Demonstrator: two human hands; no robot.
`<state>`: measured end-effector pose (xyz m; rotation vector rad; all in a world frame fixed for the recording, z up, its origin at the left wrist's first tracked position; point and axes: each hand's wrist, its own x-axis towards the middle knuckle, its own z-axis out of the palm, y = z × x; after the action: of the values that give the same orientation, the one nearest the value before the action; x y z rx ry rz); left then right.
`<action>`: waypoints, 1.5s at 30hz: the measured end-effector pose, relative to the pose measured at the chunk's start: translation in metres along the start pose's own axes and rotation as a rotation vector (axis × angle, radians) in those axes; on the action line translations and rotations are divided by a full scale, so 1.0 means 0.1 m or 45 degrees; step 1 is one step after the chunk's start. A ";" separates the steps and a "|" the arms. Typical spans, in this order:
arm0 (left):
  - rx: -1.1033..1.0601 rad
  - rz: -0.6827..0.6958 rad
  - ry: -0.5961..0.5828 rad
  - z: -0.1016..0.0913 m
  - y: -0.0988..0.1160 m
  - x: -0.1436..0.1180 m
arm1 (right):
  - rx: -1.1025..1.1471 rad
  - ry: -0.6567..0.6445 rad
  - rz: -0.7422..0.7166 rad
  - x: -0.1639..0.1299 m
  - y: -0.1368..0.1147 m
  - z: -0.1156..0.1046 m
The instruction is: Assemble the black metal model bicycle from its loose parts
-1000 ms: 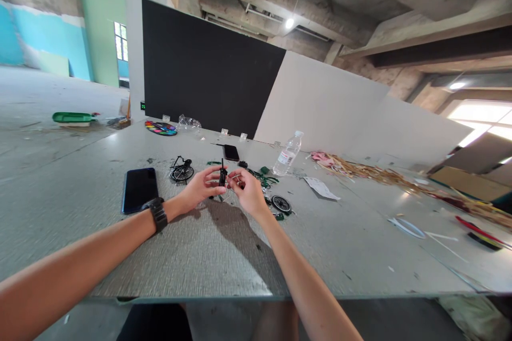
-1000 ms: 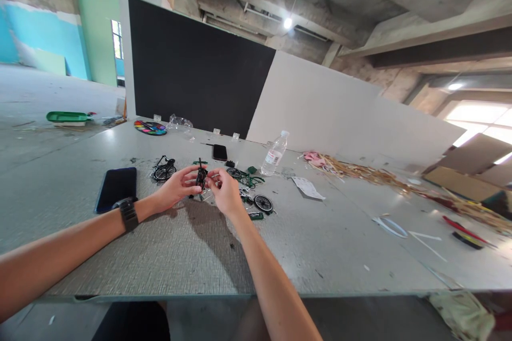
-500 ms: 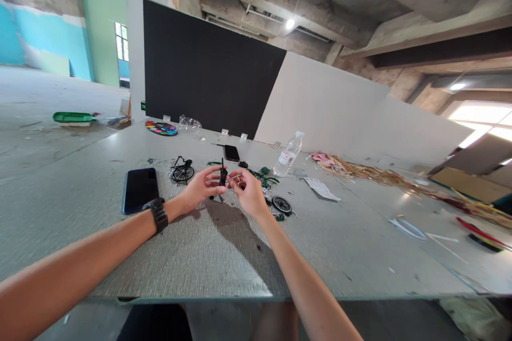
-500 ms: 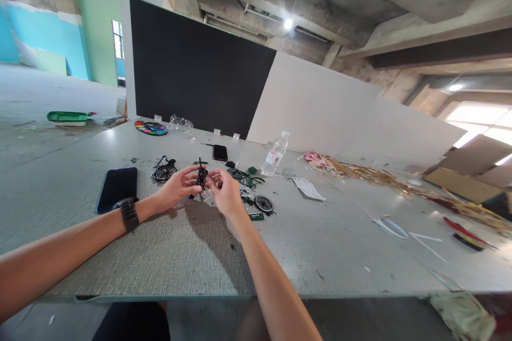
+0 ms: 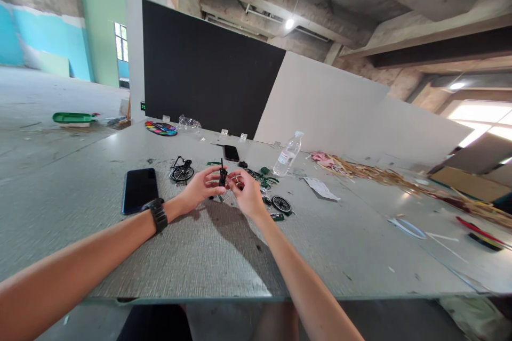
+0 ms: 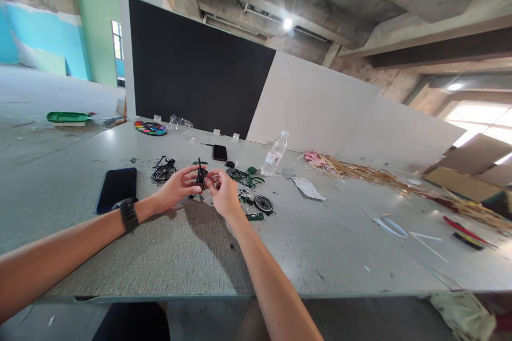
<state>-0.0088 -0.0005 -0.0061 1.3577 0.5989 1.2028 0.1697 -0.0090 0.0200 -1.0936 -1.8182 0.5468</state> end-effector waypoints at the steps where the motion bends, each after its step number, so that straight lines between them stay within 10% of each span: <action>1: -0.009 0.004 -0.002 0.00 -0.01 0.00 | 0.011 0.000 0.006 0.00 0.00 0.00; 45: -0.029 0.023 0.007 -0.01 -0.02 0.00 | 0.005 0.045 -0.035 0.00 -0.03 0.00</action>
<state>-0.0087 0.0004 -0.0085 1.3437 0.5766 1.2245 0.1688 -0.0106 0.0219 -1.0674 -1.7980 0.5116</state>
